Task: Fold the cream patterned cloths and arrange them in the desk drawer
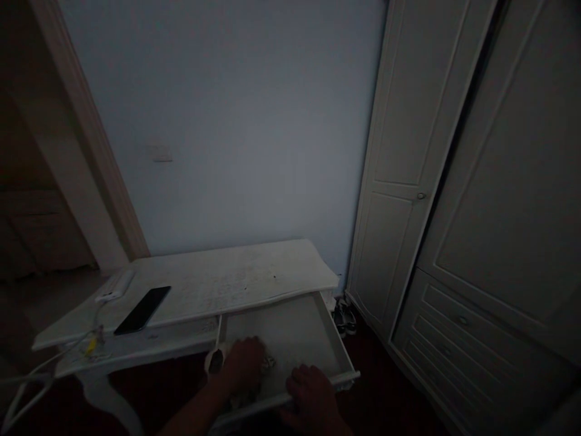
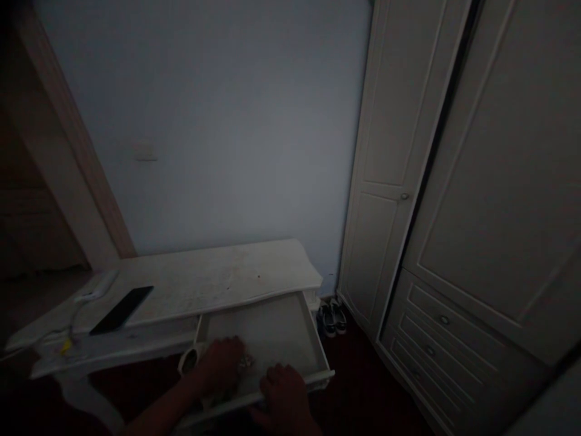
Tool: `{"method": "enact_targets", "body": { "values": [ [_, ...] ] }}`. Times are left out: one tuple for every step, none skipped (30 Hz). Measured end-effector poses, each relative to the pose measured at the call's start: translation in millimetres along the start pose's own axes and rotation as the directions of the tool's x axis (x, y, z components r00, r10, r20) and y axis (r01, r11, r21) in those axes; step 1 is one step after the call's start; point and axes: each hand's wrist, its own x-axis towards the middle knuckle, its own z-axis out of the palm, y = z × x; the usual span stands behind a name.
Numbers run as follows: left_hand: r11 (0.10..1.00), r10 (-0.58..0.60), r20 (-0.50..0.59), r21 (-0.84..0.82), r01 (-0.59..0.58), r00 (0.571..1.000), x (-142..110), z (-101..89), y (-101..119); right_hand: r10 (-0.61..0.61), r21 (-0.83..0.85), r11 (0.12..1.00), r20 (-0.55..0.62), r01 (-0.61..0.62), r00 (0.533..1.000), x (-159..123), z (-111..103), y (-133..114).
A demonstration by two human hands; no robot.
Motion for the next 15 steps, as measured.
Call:
{"method": "enact_targets", "body": {
  "values": [
    [0.999,0.038,0.007,-0.015,-0.038,0.999,-1.8,4.3,4.4,0.003,0.001,1.000,0.012,-0.003,1.000,0.8,-0.9,-0.4],
    [0.997,0.068,0.011,-0.028,-0.068,0.998,-3.1,7.3,6.7,0.005,0.003,1.000,0.023,-0.006,1.000,1.4,-2.1,-1.0],
    [0.995,0.089,0.012,-0.039,-0.088,0.996,-3.6,8.7,6.7,0.010,0.007,1.000,0.033,-0.011,0.999,1.9,-3.4,-1.5],
    [0.994,0.096,0.013,-0.047,-0.095,0.995,-3.1,8.8,4.4,0.015,0.011,1.000,0.040,-0.016,0.999,2.1,-4.6,-2.1],
    [0.994,0.091,0.008,-0.053,-0.090,0.996,-1.4,7.9,0.3,0.020,0.016,1.000,0.043,-0.021,0.999,2.1,-5.6,-2.6],
    [0.996,0.074,-0.003,-0.057,-0.074,0.997,1.6,6.1,-5.0,0.022,0.020,1.000,0.045,-0.022,0.999,2.0,-6.2,-2.9],
    [0.997,0.045,-0.021,-0.057,-0.046,0.999,5.6,3.9,-10.8,0.018,0.022,1.000,0.048,-0.019,0.999,1.7,-6.4,-2.9],
    [0.998,0.004,-0.045,-0.055,-0.007,0.999,10.4,1.6,-16.1,0.014,0.021,1.000,0.052,-0.015,0.999,1.4,-6.1,-2.8],
    [0.998,-0.047,-0.075,-0.050,0.044,0.996,15.8,-0.5,-20.3,0.012,0.017,1.000,0.055,-0.013,0.998,1.2,-5.4,-2.4],
    [0.994,-0.103,-0.104,-0.047,0.099,0.989,21.3,-2.1,-22.8,0.008,0.010,1.000,0.061,-0.008,0.998,0.9,-4.3,-1.9],
    [0.987,-0.156,-0.133,-0.046,0.151,0.979,26.3,-3.3,-23.5,0.005,0.001,1.000,0.066,-0.005,0.998,0.8,-2.8,-1.3],
    [0.980,-0.199,-0.157,-0.047,0.195,0.967,30.7,-3.9,-22.4,0.001,-0.007,1.000,0.067,0.000,0.998,0.7,-1.1,-0.7],
    [0.974,-0.227,-0.177,-0.049,0.222,0.958,34.1,-3.9,-19.9,-0.005,-0.016,1.000,0.065,0.006,0.998,0.7,0.8,-0.1],
    [0.971,-0.237,-0.192,-0.052,0.232,0.952,36.3,-3.4,-16.4,-0.012,-0.023,1.000,0.061,0.014,0.998,0.7,2.8,0.4],
    [0.972,-0.233,-0.202,-0.056,0.226,0.951,37.5,-2.5,-12.2,-0.019,-0.027,0.999,0.055,0.020,0.998,0.9,5.1,0.7]
  ]
}}
